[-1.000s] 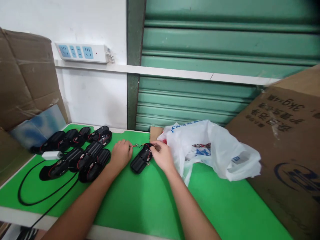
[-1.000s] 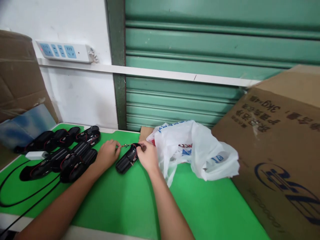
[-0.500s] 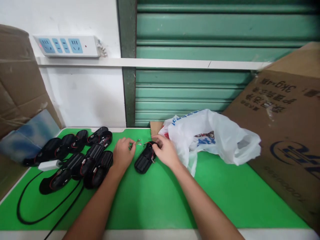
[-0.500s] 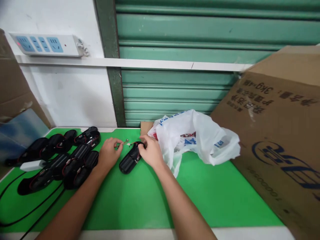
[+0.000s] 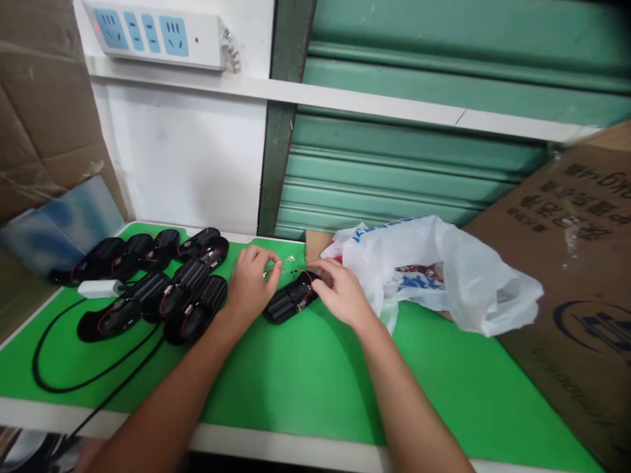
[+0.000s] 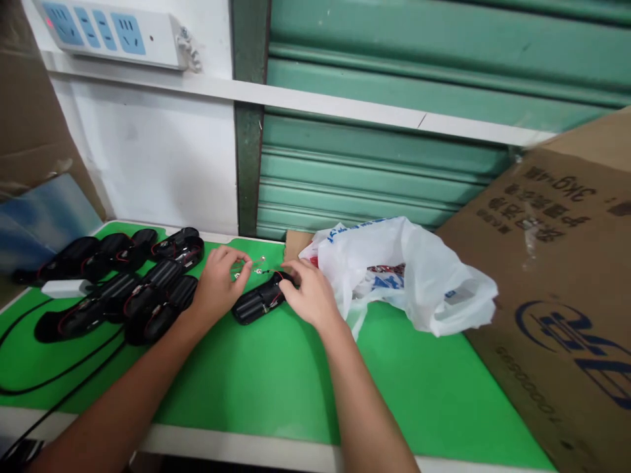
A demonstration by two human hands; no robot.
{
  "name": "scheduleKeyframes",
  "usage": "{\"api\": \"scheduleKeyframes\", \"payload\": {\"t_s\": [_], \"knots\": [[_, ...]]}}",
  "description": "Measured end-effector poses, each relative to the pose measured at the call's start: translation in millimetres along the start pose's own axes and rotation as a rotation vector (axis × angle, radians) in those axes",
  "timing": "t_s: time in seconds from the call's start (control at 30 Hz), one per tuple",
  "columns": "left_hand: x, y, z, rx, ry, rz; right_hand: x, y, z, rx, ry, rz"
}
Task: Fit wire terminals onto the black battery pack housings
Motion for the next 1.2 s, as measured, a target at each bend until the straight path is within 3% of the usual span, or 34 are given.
{"api": "scheduleKeyframes", "payload": {"t_s": [0.17,0.4,0.5,0.6,0.7,0.8,0.93,1.0,1.2], "knots": [[-1.4,6.1,-3.6,0.023,0.003,0.07,-1.0,-1.4,-1.2,-0.064,0.055,-0.098],[-3.0,5.4,12.3,-0.105,0.111,0.294,-4.6,-7.8,-6.3,-0.14,0.019,-0.068],[-4.8,6.6,12.7,-0.107,0.099,0.247,-5.7,-10.6,-7.5,-0.22,-0.008,-0.048],[-5.7,6.3,5.3,0.144,0.163,0.124,-6.6,-11.1,-7.3,-0.291,-0.015,-0.046],[-3.3,0.6,-6.2,0.606,0.409,0.148,-6.7,-8.6,-4.9,-0.42,-0.02,-0.085],[2.1,-6.3,-18.5,1.034,0.67,0.346,-5.5,-5.4,-0.1,-0.504,0.007,-0.126],[10.3,-8.6,-30.2,1.469,0.902,0.755,-4.1,-4.4,4.4,-0.554,0.016,-0.164],[12.5,-7.2,-32.4,1.569,0.931,0.859,-4.3,-5.0,4.8,-0.576,0.007,-0.154],[11.7,-3.6,-30.9,1.461,0.955,0.848,-6.6,2.2,4.6,-0.742,-0.017,-0.055]]}}
Point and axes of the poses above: each hand's wrist, its own x-axis away from the middle knuckle, its own y-axis out of the back of the hand, z = x × y, the point moved 1 cm from there along -x, towards the middle knuckle, and after that the axes turned 2 degrees about -x, right-handed, at the moved point
